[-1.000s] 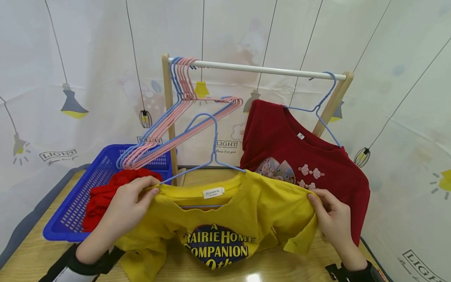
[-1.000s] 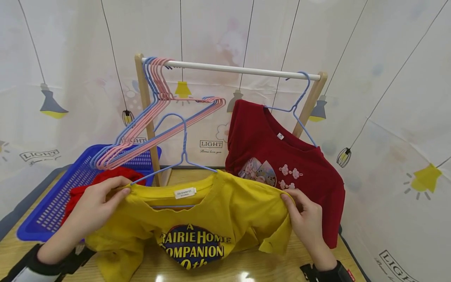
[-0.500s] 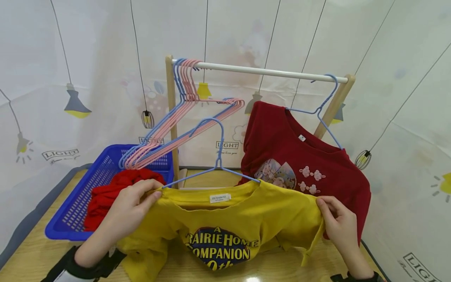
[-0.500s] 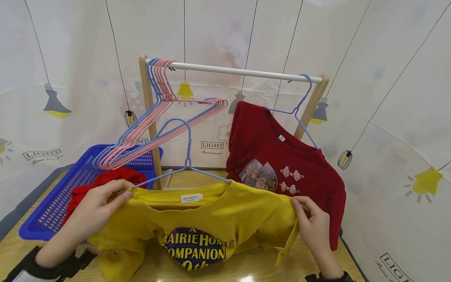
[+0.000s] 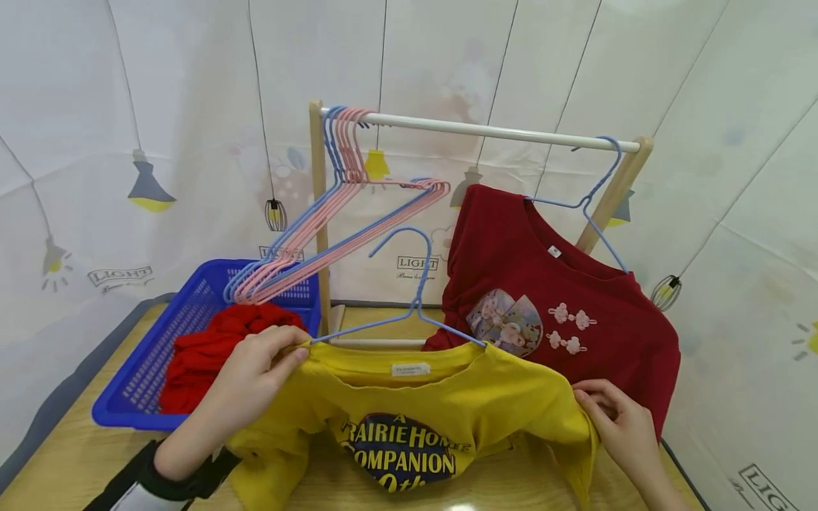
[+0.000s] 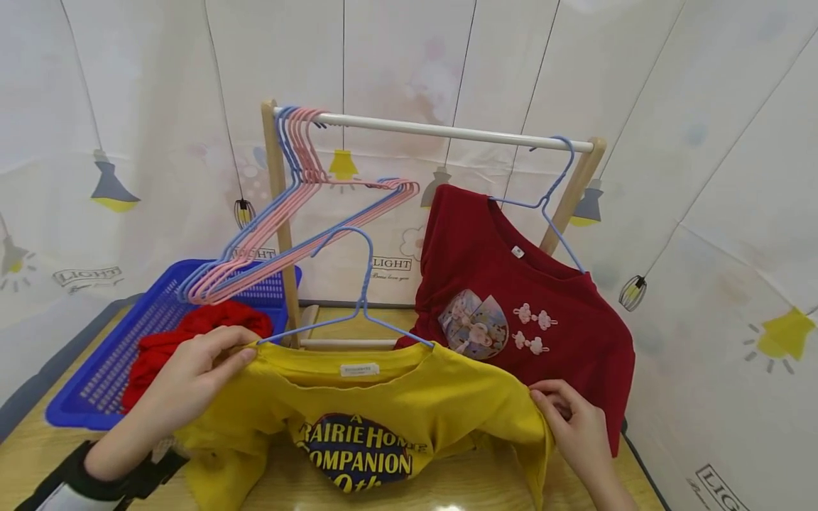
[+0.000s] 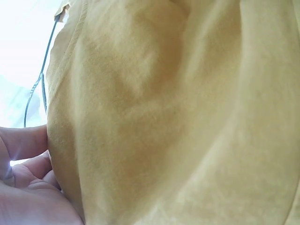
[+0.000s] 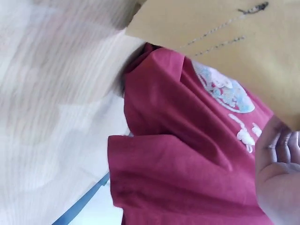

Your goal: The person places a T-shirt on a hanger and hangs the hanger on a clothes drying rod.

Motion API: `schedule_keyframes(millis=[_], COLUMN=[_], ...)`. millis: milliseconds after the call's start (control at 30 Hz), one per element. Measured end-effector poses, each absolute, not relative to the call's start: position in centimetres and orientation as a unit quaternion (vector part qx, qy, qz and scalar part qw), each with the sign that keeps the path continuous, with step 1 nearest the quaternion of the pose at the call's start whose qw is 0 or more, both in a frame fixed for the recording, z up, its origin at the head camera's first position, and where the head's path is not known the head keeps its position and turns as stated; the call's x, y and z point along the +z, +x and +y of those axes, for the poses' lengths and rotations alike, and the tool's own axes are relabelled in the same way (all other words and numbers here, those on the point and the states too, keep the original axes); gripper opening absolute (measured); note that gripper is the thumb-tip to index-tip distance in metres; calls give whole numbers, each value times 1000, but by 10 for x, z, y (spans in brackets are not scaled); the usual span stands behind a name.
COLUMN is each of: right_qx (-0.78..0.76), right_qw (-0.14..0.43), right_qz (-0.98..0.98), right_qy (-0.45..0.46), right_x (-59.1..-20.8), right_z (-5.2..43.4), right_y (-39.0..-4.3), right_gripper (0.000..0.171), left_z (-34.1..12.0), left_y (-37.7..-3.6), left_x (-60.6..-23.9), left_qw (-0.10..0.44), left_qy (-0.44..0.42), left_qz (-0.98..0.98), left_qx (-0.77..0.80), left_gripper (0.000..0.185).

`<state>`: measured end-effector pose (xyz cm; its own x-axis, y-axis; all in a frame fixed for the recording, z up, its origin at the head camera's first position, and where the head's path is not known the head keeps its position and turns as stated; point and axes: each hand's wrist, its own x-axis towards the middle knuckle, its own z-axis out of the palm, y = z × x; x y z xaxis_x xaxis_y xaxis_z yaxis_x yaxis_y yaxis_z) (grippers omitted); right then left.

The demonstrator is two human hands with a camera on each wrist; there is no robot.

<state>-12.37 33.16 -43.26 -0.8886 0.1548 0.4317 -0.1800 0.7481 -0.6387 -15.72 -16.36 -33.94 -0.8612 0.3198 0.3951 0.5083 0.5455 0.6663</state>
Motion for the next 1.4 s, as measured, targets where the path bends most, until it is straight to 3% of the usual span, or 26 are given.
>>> schedule_keyframes(millis=[200, 433, 600, 733, 900, 1167, 1400], right_qx=[299, 366, 327, 290, 293, 337, 359], right_qw=[254, 310, 290, 271, 291, 332, 349], right_qz=[-919, -873, -878, -885, -879, -857, -846], right_qy=[36, 85, 194, 243, 240, 205, 184], right_x=[-425, -384, -363, -362, -369, -378, -381], right_z=[337, 316, 286, 266, 252, 248, 250], right_y=[-125, -125, -119, -118, -122, -134, -139], right_gripper=[14, 19, 36, 37, 28, 27, 24], left_z=[-159, -153, -146, -142, -139, -138, -152], left_y=[-156, -156, -158, -159, -160, -161, -162], left_x=[-337, -335, -334, -335, -334, -334, -332], left_qw=[123, 134, 144, 150, 159, 196, 195], left_qy=[-243, -259, -280, -285, -281, -253, -204], left_qz=[-872, -871, -862, -860, -862, -871, -878], left_qx=[-406, -394, -398, -395, -390, -373, -387], left_gripper=[11, 14, 16, 16, 16, 17, 23])
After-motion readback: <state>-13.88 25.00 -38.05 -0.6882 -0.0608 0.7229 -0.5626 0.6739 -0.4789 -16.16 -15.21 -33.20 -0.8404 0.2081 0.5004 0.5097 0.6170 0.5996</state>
